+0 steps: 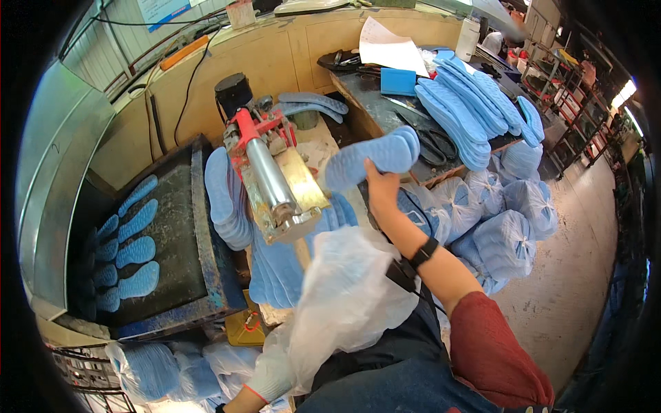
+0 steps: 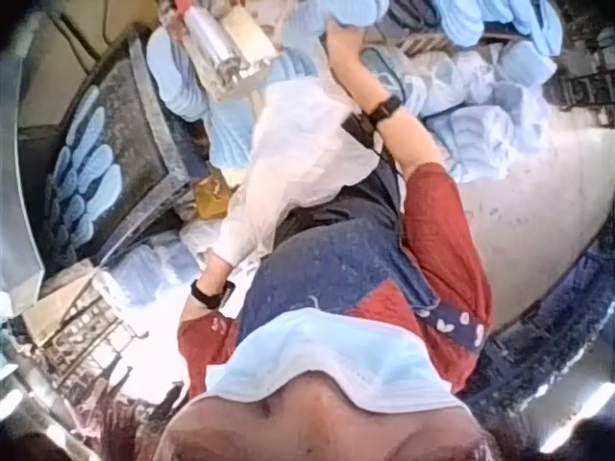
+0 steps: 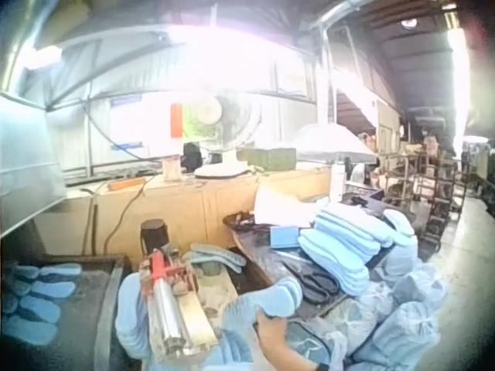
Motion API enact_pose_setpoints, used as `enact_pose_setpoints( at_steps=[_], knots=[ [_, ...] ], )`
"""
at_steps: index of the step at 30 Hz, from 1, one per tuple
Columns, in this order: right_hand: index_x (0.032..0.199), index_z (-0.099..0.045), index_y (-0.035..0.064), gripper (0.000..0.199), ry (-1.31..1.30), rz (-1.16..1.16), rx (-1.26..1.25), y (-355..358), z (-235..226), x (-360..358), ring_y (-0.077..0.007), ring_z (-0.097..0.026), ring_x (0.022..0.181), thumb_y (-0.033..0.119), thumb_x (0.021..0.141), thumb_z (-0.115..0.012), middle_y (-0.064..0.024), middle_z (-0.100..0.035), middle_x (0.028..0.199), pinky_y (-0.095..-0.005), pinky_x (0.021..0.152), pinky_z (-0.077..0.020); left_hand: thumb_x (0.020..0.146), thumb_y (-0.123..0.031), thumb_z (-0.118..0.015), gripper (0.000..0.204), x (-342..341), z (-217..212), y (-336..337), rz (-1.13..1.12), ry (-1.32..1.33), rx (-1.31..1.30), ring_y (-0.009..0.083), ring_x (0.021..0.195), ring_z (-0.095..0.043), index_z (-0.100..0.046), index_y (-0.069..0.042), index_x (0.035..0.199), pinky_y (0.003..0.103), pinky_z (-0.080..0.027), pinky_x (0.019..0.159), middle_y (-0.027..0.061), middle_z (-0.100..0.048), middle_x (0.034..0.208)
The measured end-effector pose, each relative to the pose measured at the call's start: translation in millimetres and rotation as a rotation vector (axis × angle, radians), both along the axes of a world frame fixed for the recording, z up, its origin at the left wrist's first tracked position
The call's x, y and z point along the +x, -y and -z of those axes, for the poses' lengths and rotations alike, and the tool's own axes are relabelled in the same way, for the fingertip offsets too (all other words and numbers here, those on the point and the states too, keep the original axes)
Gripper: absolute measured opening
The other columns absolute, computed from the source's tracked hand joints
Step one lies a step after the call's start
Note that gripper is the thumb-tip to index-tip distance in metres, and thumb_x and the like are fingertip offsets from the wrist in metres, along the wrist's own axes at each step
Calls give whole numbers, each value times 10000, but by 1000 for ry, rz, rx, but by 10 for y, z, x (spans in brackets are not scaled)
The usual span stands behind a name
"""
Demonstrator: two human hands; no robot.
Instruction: Apply adhesive to shoe insoles using a roller machine and organize them into bags.
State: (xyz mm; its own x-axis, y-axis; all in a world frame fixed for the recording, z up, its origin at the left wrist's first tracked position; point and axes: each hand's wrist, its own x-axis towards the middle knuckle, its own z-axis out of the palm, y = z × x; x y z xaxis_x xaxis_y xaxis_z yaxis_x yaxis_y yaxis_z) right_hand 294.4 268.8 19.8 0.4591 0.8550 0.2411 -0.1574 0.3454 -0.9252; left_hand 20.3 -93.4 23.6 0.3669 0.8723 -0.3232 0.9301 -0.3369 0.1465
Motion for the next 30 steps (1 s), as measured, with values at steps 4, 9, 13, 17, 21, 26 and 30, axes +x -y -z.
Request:
enact_pose_setpoints(
  at_steps=[4,9,13,17,21,26,30],
  knots=[
    [1121,-537,-12,364,-277,207,105,-737,-310,-555,-194,-550,963,173,840,-677,-114,-581,1082,-303,827,-451,821,-284,-567,403,-28,-99,-313,2,25,10,317,831,-608,-556,-121,1189,400,-500,612,137,-615,1036],
    [1293,-423,-43,486,-785,-275,-643,-921,-85,-1021,-195,-532,1073,273,937,-522,-124,-531,1250,-314,889,-427,821,-284,-569,399,-91,-269,-450,-49,56,-7,312,830,-610,-558,-120,1185,398,-500,615,133,-617,1032],
    [1234,-461,-31,374,-797,-577,-563,-968,488,-960,-190,-548,1066,205,944,-469,-130,-548,1214,-312,870,-442,822,-283,-570,395,-41,-413,-445,-74,99,-36,308,830,-611,-559,-120,1182,396,-500,617,130,-619,1028],
    [1175,-499,-19,285,-808,-843,-460,-906,695,-657,-184,-564,1059,137,951,-416,-135,-565,1178,-310,850,-457,823,-283,-571,392,27,-567,-439,-65,143,-69,304,830,-613,-561,-119,1179,395,-500,618,127,-620,1025],
    [1077,-525,7,227,-368,-790,-695,-233,-21,-348,-197,-586,944,172,927,-480,-112,-596,1035,-330,834,-472,824,-282,-572,389,116,-722,-297,-109,170,-111,300,829,-614,-562,-119,1176,393,-499,620,124,-622,1022],
    [1365,-367,25,735,531,-1314,41,1350,-375,623,-249,-413,1220,384,801,-672,-146,-408,1350,-367,1031,-326,825,-281,-574,384,306,-815,-308,-36,232,-216,295,829,-616,-564,-118,1172,391,-499,623,120,-624,1018],
    [1374,-362,16,717,508,-1438,-152,2381,-352,808,-295,-361,1286,329,814,-683,-169,-390,1387,-398,1090,-247,784,-254,-606,314,791,-856,-635,229,610,20,236,847,-645,-623,-107,1060,367,-510,666,38,-661,959]
  ],
)
